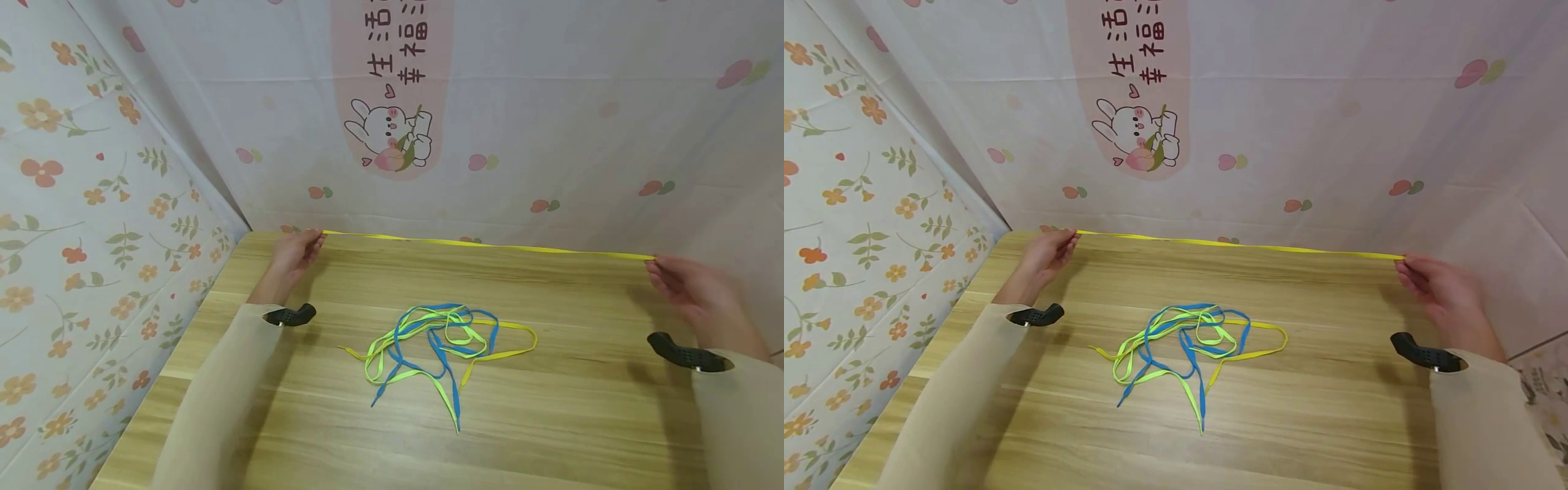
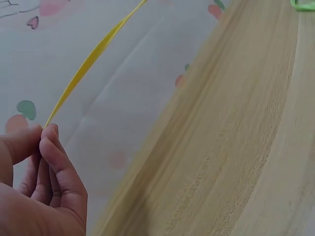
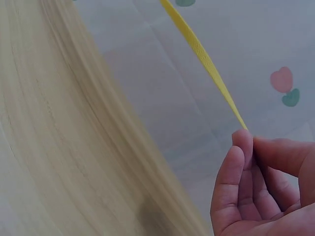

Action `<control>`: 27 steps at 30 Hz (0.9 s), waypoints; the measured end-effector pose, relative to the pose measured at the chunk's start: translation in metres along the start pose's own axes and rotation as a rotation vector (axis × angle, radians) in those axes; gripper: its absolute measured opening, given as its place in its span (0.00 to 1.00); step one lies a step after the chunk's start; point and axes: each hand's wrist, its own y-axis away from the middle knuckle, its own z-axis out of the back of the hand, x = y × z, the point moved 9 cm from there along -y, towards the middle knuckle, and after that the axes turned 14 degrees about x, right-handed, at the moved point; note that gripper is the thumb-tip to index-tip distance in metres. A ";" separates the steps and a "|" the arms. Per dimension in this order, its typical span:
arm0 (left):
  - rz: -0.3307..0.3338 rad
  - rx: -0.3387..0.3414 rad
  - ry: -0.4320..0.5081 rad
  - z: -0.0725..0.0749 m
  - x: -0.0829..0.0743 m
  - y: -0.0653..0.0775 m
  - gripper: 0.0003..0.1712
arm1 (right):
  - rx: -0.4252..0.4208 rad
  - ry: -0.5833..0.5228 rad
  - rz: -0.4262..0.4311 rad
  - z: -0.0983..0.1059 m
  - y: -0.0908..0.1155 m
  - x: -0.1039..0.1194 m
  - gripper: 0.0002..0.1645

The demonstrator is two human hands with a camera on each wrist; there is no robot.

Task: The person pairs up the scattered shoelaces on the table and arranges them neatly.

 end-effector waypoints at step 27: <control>0.094 -0.165 -0.140 0.004 0.030 -0.032 0.04 | -0.027 0.022 -0.064 -0.005 -0.031 -0.029 0.23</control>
